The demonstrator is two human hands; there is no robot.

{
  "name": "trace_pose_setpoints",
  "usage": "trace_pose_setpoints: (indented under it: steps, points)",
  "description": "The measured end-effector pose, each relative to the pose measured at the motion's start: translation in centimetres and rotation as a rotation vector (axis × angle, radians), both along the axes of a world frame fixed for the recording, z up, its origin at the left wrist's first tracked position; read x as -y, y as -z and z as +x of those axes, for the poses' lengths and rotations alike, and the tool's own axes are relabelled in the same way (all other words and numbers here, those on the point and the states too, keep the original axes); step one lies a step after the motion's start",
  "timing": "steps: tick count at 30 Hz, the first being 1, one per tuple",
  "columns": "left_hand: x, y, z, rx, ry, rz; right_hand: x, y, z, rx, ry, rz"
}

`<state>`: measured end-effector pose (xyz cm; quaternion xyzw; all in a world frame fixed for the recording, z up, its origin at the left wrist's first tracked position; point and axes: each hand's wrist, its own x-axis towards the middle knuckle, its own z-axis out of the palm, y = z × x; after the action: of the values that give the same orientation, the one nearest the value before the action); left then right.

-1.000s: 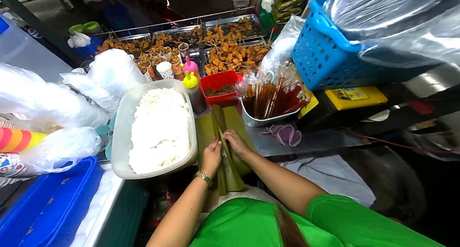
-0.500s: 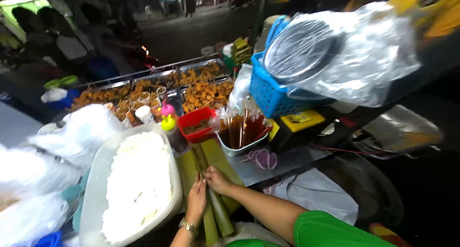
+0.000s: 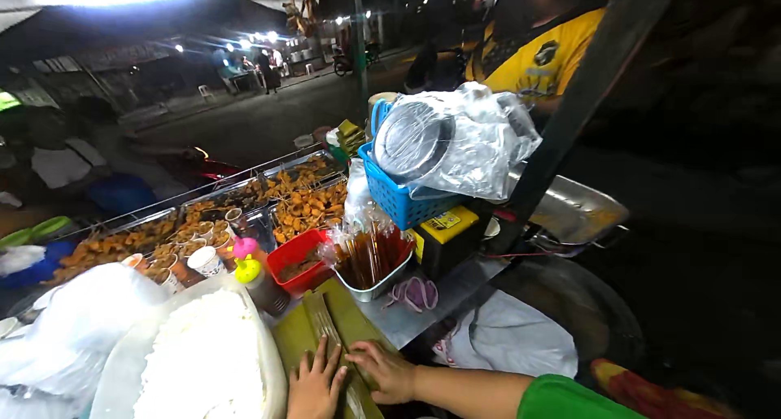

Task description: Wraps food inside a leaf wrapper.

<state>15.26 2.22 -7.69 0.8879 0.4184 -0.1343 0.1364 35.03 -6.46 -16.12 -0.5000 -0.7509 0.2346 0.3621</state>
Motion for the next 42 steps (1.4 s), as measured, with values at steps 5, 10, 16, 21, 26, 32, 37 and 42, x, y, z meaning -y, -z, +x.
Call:
trace_pose_setpoints:
  steps: [5, 10, 16, 21, 26, 32, 37, 42]
  points:
    - [-0.5, -0.5, 0.1, 0.2, -0.122, -0.097, -1.4, -1.7, -1.0, 0.108, -0.221, 0.21]
    - [-1.1, 0.8, -0.1, 0.286, -0.266, -0.177, -2.0, -2.3, -1.8, 0.263, -0.435, 0.199]
    - [-1.5, 2.4, -0.9, 0.499, -0.315, -0.17, -2.0, -0.4, -4.1, 0.168, -0.196, 0.197]
    - [-1.3, 3.8, -1.8, 0.701, -0.269, -0.117, -3.6, -4.3, -4.4, 0.095, -0.092, -0.309]
    - [-1.0, 5.0, -2.1, 0.811, -0.296, -0.111, -5.4, -8.7, -3.3, 0.035, -0.052, -0.668]
    - [1.0, 3.3, -1.7, 0.901, -0.568, -0.246, -4.1, -6.3, -4.0, -0.289, 0.235, -0.531]
    - [0.1, 3.5, -1.6, 1.015, -0.558, -0.318, -5.7, -5.6, -4.2, -0.272, 0.373, -0.528]
    - [0.1, 3.3, -0.2, 1.181, -0.727, -0.301, -7.4, -6.1, -4.3, -0.254, 0.386, -0.742]
